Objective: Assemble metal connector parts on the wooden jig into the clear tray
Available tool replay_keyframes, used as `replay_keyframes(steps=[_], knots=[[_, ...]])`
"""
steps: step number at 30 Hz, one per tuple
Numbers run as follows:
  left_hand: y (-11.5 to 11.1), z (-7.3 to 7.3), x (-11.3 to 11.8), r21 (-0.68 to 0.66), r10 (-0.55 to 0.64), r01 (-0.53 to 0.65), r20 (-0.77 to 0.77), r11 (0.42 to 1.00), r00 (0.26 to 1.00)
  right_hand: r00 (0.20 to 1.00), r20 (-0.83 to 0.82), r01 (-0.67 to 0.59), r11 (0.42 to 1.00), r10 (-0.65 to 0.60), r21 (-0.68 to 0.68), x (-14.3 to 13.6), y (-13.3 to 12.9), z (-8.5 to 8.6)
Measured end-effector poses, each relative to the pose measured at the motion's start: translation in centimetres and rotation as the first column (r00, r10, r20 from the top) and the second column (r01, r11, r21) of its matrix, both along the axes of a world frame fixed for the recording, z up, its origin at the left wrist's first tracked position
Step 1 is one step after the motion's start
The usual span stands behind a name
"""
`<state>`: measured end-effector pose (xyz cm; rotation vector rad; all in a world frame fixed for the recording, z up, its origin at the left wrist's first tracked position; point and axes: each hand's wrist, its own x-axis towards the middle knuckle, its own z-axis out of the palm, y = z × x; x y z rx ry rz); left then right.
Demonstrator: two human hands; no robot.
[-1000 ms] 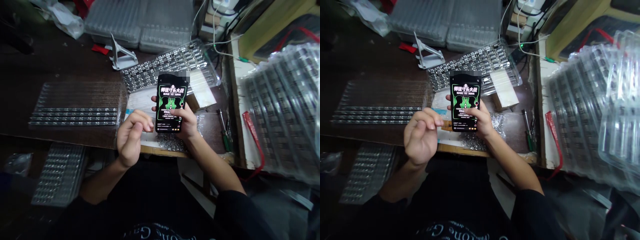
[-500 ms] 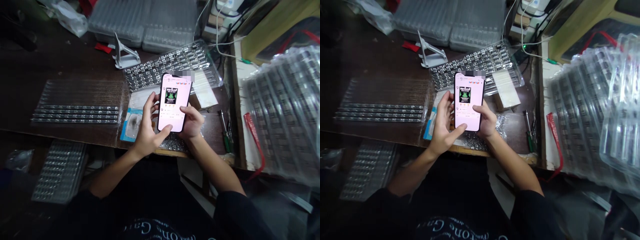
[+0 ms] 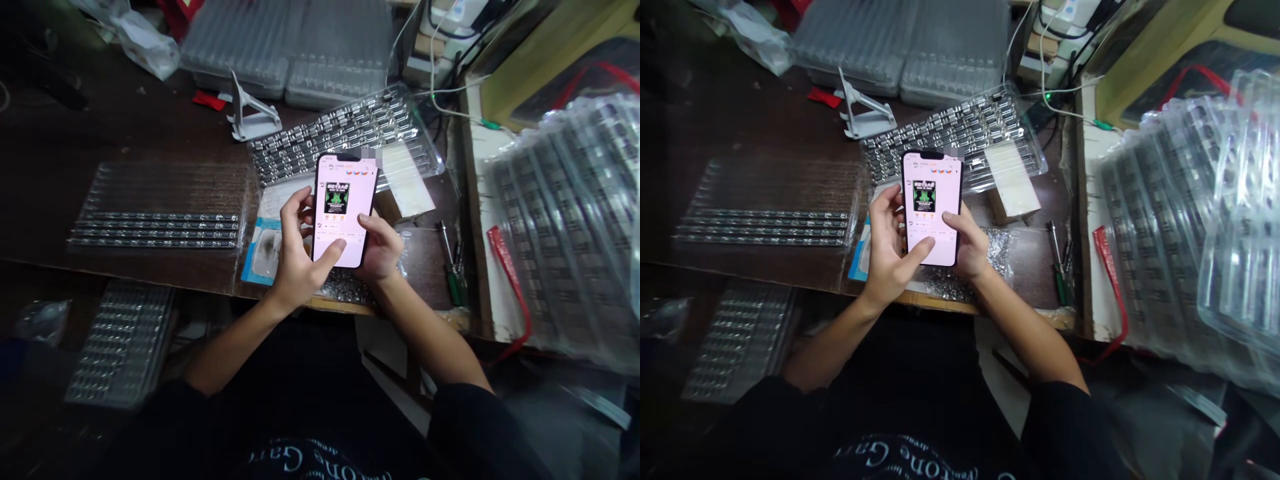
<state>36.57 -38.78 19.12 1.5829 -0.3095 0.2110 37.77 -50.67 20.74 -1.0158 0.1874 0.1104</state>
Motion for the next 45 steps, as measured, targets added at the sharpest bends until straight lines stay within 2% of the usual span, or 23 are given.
replay_keyframes(steps=[10, 22, 29, 37, 41, 45], knots=[[0.0, -0.4, 0.0, 0.051, 0.018, -0.019, 0.019, 0.998, 1.0, 1.0, 0.019, 0.017, 0.999, -0.018, 0.032, 0.1, -0.2, -0.3], [-0.2, 0.3, -0.2, 0.032, 0.018, -0.018, -0.019, 0.999, 1.0, 0.999, 0.025, 0.038, 0.998, -0.04, 0.057, -0.1, -0.4, -0.1], [-0.1, 0.1, -0.4, 0.012, -0.053, 0.053, -0.063, 0.998, 0.997, 0.995, -0.01, -0.101, 0.988, 0.103, 0.115, -0.3, -0.7, 1.1], [0.0, 0.1, -0.5, 0.0, -0.094, 0.095, -0.121, 0.995, 0.988, 0.997, 0.015, 0.079, 0.997, -0.079, 0.005, -0.6, -0.6, 0.1], [0.0, 0.4, -0.2, -0.015, -0.082, 0.081, -0.139, 0.997, 0.987, 1.0, -0.014, -0.013, 0.997, 0.012, -0.072, -0.6, -1.0, 0.2], [0.2, 0.6, 0.0, -0.012, -0.112, 0.111, -0.146, 0.994, 0.983, 0.989, -0.025, -0.148, 0.987, 0.146, -0.067, -0.3, -1.3, 0.5]])
